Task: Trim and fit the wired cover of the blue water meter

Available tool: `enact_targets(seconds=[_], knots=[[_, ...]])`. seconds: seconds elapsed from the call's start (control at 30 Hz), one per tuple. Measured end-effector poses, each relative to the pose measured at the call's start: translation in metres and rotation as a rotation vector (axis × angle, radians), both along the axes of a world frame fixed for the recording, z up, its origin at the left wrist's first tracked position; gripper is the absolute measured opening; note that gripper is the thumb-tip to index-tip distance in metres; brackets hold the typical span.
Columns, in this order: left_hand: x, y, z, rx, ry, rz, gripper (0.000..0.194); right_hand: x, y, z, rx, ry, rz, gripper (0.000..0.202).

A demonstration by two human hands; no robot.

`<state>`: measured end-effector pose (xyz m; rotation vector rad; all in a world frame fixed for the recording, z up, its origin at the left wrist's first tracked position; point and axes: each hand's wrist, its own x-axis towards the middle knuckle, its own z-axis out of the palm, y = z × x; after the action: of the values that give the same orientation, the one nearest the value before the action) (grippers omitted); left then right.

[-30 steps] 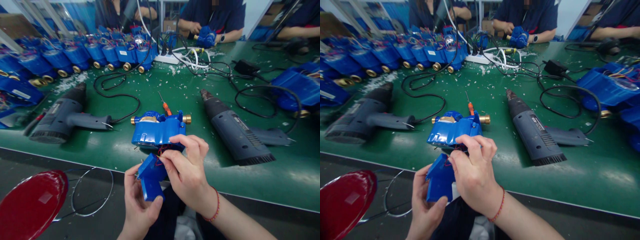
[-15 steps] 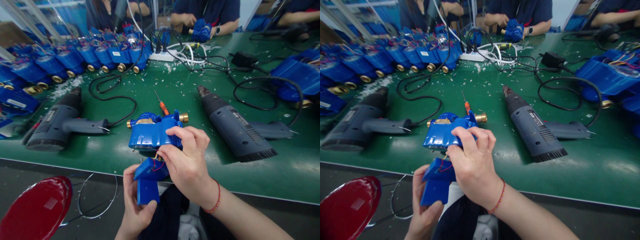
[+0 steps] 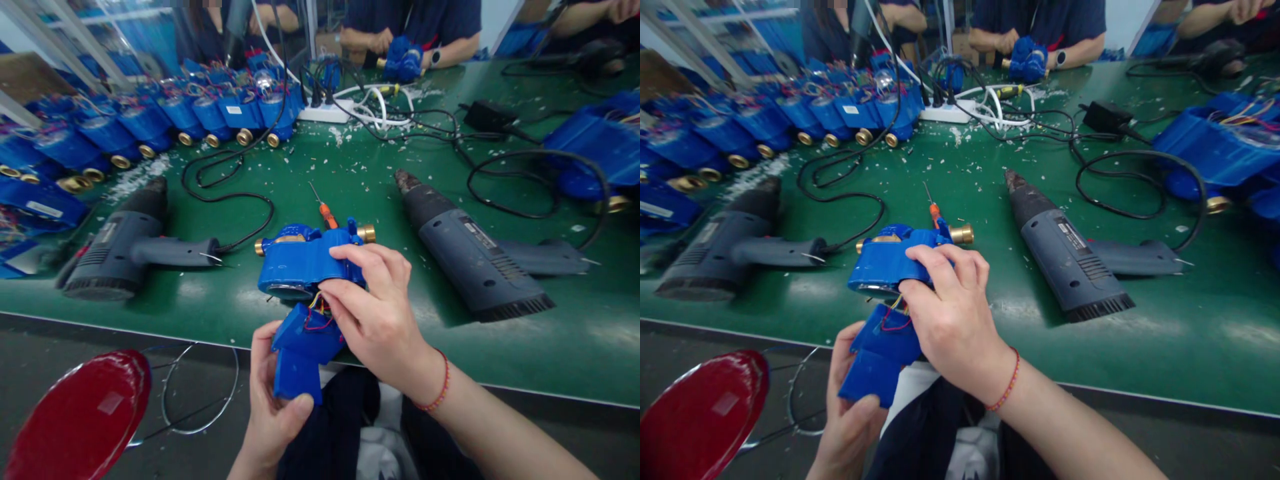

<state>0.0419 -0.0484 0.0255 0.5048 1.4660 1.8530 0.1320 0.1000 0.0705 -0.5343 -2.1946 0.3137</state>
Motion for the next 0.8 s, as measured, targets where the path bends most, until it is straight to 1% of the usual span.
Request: enact_targets(seconds=[0.1,0.13,0.23,0.3,0.37,0.47,0.57,0.67,0.8], knots=[[0.003,-0.002,0.001,0.012,-0.095,0.003,0.082,0.011,-0.004,0.001,0.031,0.099,0.039,0.021],[0.004,-0.002,0.002,0.018,-0.113,0.008,0.083,0.014,-0.006,0.001,0.043,0.104,0.055,0.020],[0.006,-0.003,0.004,0.035,-0.135,0.018,0.082,0.019,-0.013,-0.001,0.049,0.037,0.099,0.012],[0.007,-0.003,0.004,0.041,-0.117,0.034,0.081,0.019,-0.017,-0.003,0.037,0.005,0.095,0.011],[0.009,-0.003,0.005,0.052,-0.091,0.044,0.078,0.017,-0.020,-0.006,0.033,0.006,0.075,0.004],[0.011,-0.002,0.007,0.067,-0.081,0.037,0.070,0.016,-0.024,-0.009,0.083,-0.036,0.057,0.005],[0.013,0.000,0.009,0.062,-0.085,0.043,0.070,0.015,-0.026,-0.010,0.116,-0.098,0.063,0.005],[0.015,0.001,0.012,0.056,-0.079,0.060,0.069,0.014,-0.029,-0.010,0.075,-0.074,0.041,0.008],[0.018,0.003,0.015,0.060,-0.049,0.087,0.065,0.012,-0.034,-0.012,-0.047,0.040,0.027,0.006]])
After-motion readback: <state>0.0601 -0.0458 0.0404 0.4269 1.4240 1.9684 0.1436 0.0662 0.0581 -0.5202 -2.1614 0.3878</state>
